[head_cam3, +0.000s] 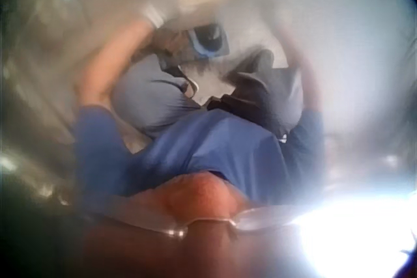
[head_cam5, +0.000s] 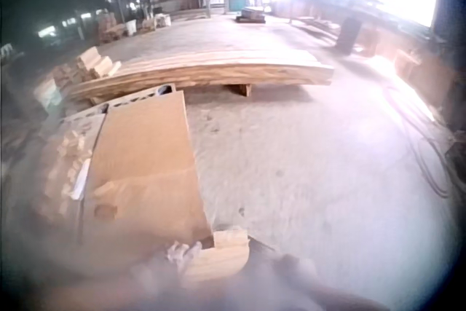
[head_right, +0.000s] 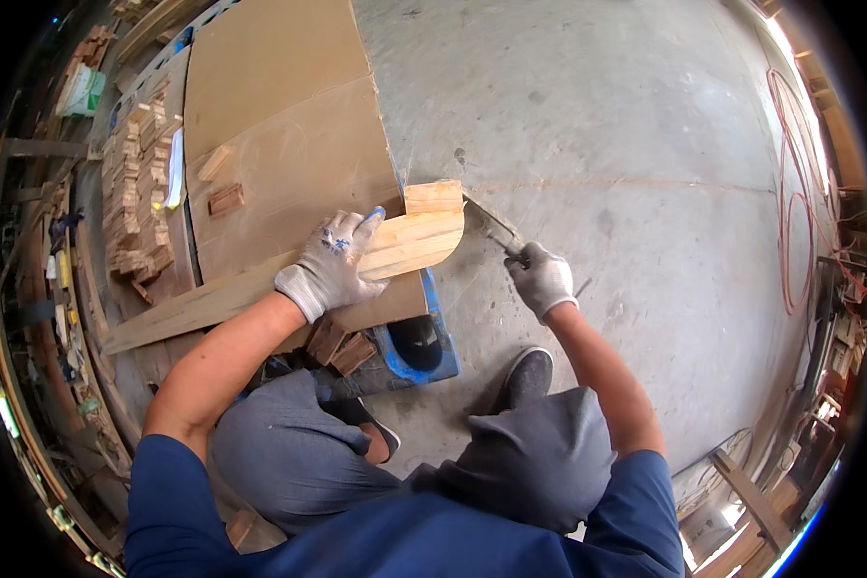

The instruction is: The person uses a chisel to carve a decorative pattern into a long piece of wood clamped to a workbench. They repeatedly chip away at the wood surface to create a textured design, then move the piece to a different table to continue the carving process.

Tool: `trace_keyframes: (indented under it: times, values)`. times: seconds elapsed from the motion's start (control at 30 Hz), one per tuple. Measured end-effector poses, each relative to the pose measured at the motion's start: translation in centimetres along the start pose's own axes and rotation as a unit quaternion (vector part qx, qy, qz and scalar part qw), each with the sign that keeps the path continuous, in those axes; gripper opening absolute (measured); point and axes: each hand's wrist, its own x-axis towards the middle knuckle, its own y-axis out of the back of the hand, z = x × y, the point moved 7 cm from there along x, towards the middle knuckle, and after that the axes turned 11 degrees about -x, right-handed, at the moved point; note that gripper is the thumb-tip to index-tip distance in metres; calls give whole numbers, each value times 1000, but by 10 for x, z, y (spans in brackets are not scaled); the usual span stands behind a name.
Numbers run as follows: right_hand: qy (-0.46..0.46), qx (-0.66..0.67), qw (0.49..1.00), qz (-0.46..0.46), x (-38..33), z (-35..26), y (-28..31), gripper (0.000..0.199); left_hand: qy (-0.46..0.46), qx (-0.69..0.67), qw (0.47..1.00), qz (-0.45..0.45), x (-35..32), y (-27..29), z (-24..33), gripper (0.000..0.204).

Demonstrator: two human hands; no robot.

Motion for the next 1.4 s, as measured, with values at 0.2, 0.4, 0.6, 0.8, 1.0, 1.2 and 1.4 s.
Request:
trace_keyframes:
  times: [0.2, 0.4, 0.6, 0.8, 1.0, 1.2, 1.4]
  values:
    - [-102, 28, 986, 127, -39, 29, 68, 27, 18, -21, 999, -45, 13, -3, -4, 100]
    - [-148, 287, 943, 78, -90, 16, 117, 22, 49, -75, 993, -81, 19, 10, -11, 96]
    - [-183, 533, 816, -125, -131, -78, 101, 34, 223, -702, 670, 91, 77, 40, -32, 59]
    - [-210, 548, 781, -213, -147, -121, 21, 36, 245, -574, 781, -24, 101, 24, -5, 25]
    - [-206, 474, 839, -169, -136, -133, -37, 41, 233, -463, 855, 22, 107, 28, -29, 19]
    - [-196, 419, 877, -132, -139, -124, -43, 32, 230, -412, 882, 9, 113, 25, -16, 20]
    - [-206, 419, 873, -140, -135, -115, -37, 35, 235, -335, 912, 20, 115, 24, -15, 20]
